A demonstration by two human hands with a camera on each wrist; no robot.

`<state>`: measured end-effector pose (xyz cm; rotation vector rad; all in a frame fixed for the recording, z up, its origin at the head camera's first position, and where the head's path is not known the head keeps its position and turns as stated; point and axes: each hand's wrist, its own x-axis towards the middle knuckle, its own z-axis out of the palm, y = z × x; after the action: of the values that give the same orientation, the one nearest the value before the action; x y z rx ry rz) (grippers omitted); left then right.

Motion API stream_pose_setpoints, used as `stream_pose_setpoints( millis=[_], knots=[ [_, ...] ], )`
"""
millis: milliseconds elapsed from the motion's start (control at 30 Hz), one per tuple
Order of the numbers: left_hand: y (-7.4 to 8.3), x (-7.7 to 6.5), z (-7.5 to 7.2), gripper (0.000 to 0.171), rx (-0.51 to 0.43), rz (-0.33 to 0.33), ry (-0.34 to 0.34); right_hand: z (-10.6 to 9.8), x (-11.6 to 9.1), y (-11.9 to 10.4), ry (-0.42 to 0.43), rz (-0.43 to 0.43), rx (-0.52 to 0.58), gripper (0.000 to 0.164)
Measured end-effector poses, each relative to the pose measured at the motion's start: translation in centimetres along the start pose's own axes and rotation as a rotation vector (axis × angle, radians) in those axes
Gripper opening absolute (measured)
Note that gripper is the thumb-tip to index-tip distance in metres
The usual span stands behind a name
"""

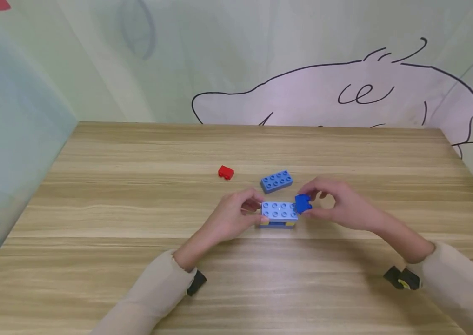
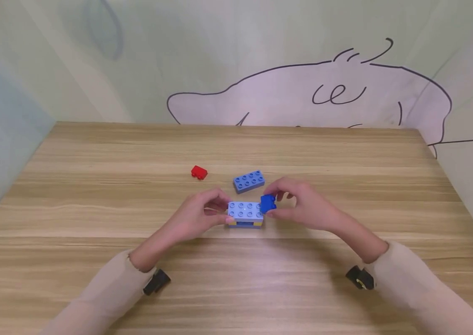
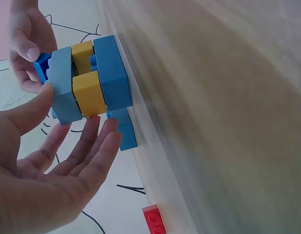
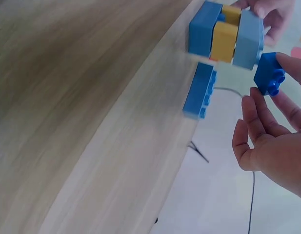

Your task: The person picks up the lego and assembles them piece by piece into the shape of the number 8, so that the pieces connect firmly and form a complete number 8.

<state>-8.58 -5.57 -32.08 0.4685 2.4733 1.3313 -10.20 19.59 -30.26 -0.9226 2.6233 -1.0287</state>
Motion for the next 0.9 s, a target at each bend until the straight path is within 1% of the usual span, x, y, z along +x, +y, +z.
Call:
stream_pose_setpoints(
  millis=[233,467,567,900],
  knots=[
    [0.0,0.0,0.1,0.030,-0.009,0.013,0.003,0.6,0.0,-0.8,0.023,-0.023,-0.008,0.037],
    [0.1,0.0,0.0,0.030,-0.014,-0.005,0.000,0.9,0.1,-1.0,0.051,0.026,-0.018,0.037],
    [0.2,0.0,-0.1,0.030,-0.013,-0.010,0.000,1.1,0.1,-1.0,0.058,0.030,-0.012,0.036],
    [0.3,-0.1,0.0,0.029,-0.012,-0.014,0.001,1.9,0.2,-0.6,0.100,-0.041,0.049,0.032]
  ],
)
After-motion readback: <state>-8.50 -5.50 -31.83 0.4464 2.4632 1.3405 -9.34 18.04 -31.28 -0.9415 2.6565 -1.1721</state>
